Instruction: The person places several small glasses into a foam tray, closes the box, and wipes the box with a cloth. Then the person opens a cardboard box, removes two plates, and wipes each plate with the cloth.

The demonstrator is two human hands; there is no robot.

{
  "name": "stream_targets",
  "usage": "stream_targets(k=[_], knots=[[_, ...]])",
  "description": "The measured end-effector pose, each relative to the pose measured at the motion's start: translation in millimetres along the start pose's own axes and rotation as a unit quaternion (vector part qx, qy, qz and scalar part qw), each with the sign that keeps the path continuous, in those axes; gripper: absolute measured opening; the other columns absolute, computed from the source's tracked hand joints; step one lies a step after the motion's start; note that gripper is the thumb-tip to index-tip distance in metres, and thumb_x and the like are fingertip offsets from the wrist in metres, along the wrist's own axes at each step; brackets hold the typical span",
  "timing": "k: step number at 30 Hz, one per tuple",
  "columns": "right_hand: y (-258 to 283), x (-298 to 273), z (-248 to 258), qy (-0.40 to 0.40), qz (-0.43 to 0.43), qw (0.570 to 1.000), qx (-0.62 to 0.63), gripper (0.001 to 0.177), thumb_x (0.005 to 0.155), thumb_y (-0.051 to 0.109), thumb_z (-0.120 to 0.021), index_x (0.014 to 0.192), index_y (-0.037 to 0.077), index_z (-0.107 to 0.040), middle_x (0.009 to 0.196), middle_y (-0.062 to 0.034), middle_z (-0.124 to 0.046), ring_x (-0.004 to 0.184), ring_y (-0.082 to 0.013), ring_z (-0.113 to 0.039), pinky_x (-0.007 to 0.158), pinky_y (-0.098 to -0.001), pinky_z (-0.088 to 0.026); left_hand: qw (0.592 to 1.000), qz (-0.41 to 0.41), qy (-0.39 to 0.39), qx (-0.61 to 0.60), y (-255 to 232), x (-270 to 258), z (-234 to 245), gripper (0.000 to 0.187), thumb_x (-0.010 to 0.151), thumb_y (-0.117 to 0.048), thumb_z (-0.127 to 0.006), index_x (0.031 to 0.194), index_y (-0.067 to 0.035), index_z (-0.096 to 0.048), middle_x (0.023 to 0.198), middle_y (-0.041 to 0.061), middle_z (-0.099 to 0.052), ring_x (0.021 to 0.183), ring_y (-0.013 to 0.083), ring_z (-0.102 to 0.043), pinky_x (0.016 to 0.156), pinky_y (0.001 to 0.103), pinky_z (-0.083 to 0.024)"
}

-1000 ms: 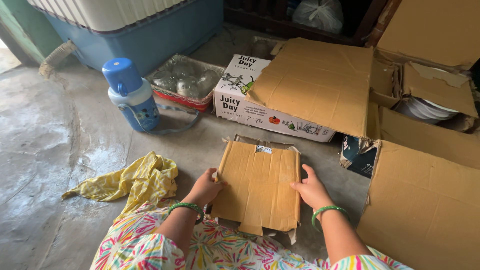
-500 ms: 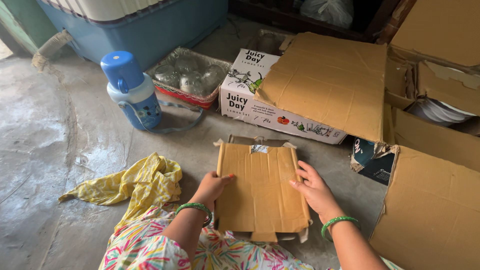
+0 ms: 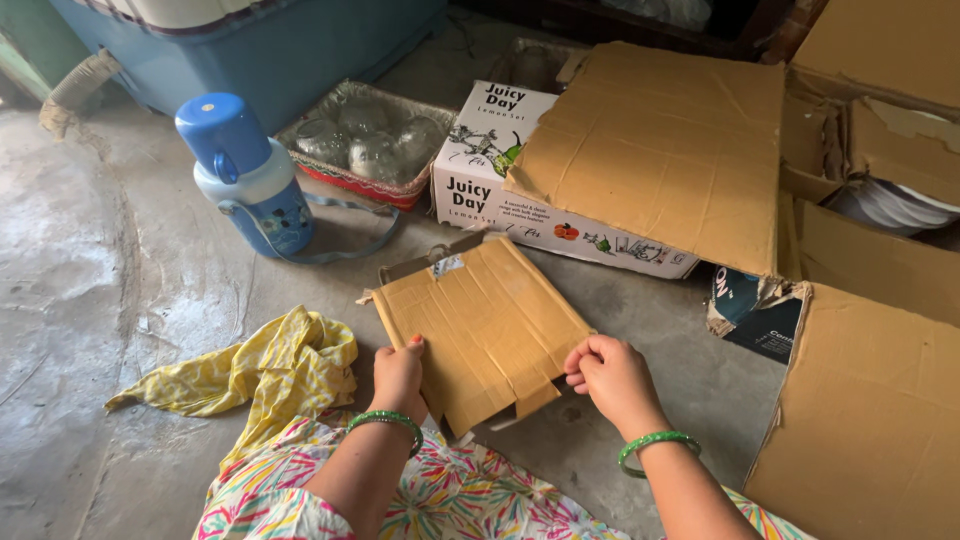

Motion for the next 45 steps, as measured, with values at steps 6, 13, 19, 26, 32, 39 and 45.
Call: stream_targets(k=[6, 13, 19, 26, 32, 39, 45], knots=[[-48.8, 4.3, -20.9, 0.059, -0.113, 0.992, -0.001, 0.027, 0.092, 0.001, -0.046, 0.094, -0.001, -0.073, 0.087, -0.0096, -0.073, 0.067, -0.0221, -0.072, 0.059, -0.0347, -0.059, 0.993, 0.019, 0.009, 0.117, -11.2, -20.4, -11.5, 0.051, 0.088, -0.019, -0.068, 0.132, -0.007, -0.044, 0.126, 0.017, -0.061, 0.11, 0.03, -0.061, 0.088, 0.051, -0.05], [-18.7, -4.1, -10.6, 0.036, -0.113, 0.97, 0.211, 0.027, 0.088, 0.0, -0.049, 0.105, 0.0, -0.07, 0.101, -0.0082, -0.073, 0.093, -0.0185, -0.07, 0.077, -0.0346, -0.058, 0.727, -0.546, -0.01, 0.417, -119.7, -134.7, -69.6, 0.085, 0.073, -0.026, -0.083, 0.145, -0.005, -0.043, 0.148, 0.024, -0.047, 0.137, 0.0415, -0.043, 0.109, 0.048, -0.036], [8.2, -13.3, -8.0, 0.018, -0.075, 0.932, 0.354, 0.017, 0.092, 0.0, -0.052, 0.104, -0.001, -0.064, 0.103, -0.0136, -0.072, 0.094, -0.0224, -0.071, 0.083, -0.0381, -0.06, 0.571, -0.637, 0.201, 0.477, -91.3, -201.1, -123.6, 0.076, 0.065, -0.047, -0.085, 0.124, -0.005, -0.061, 0.131, 0.019, -0.058, 0.129, 0.038, -0.048, 0.104, 0.055, -0.032], [-42.4, -1.5, -36.3, 0.021, -0.146, 0.933, 0.328, 0.018, 0.09, -0.005, -0.048, 0.102, 0.0, -0.06, 0.101, -0.0166, -0.074, 0.09, -0.0291, -0.074, 0.081, -0.0438, -0.064, 0.621, -0.535, 0.216, 0.531, -66.5, -166.1, -125.2, 0.02, 0.091, -0.027, -0.068, 0.088, -0.008, -0.073, 0.096, 0.007, -0.073, 0.082, 0.0323, -0.07, 0.07, 0.045, -0.056], [-65.8, -9.0, -76.0, 0.055, -0.205, 0.943, 0.256, 0.021, 0.095, 0.005, -0.056, 0.114, -0.001, -0.064, 0.1, -0.0151, -0.074, 0.087, -0.0282, -0.075, 0.077, -0.0429, -0.064, 0.642, -0.539, 0.24, 0.489, -72.3, -166.7, -128.1, 0.021, 0.091, -0.027, -0.07, 0.081, -0.009, -0.072, 0.087, 0.01, -0.073, 0.075, 0.0362, -0.069, 0.066, 0.046, -0.056], [-46.7, -13.4, -75.8, 0.068, -0.198, 0.938, 0.275, 0.022, 0.094, 0.009, -0.059, 0.111, 0.001, -0.07, 0.101, -0.0106, -0.077, 0.089, -0.0231, -0.076, 0.079, -0.039, -0.064, 0.648, -0.63, 0.027, 0.428, -138.1, -94.4, -95.6, 0.031, 0.081, -0.027, -0.073, 0.103, -0.005, -0.072, 0.114, 0.014, -0.072, 0.104, 0.0358, -0.067, 0.09, 0.049, -0.051], [-55.3, -1.5, -78.0, 0.043, -0.172, 0.933, 0.312, 0.021, 0.095, 0.016, -0.062, 0.11, 0.003, -0.07, 0.1, -0.0061, -0.075, 0.087, -0.0187, -0.073, 0.078, -0.0401, -0.064, 0.687, -0.393, -0.052, 0.608, -135.1, -11.3, -48.8, 0.046, 0.082, -0.043, -0.07, 0.114, -0.011, -0.072, 0.122, 0.012, -0.07, 0.116, 0.0339, -0.065, 0.096, 0.058, -0.046]])
Point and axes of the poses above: each hand's wrist, its own x-axis towards the middle knuckle, its own z-axis out of the back of the hand, y = z × x, the point moved 10 cm from there along x, towards the middle knuckle
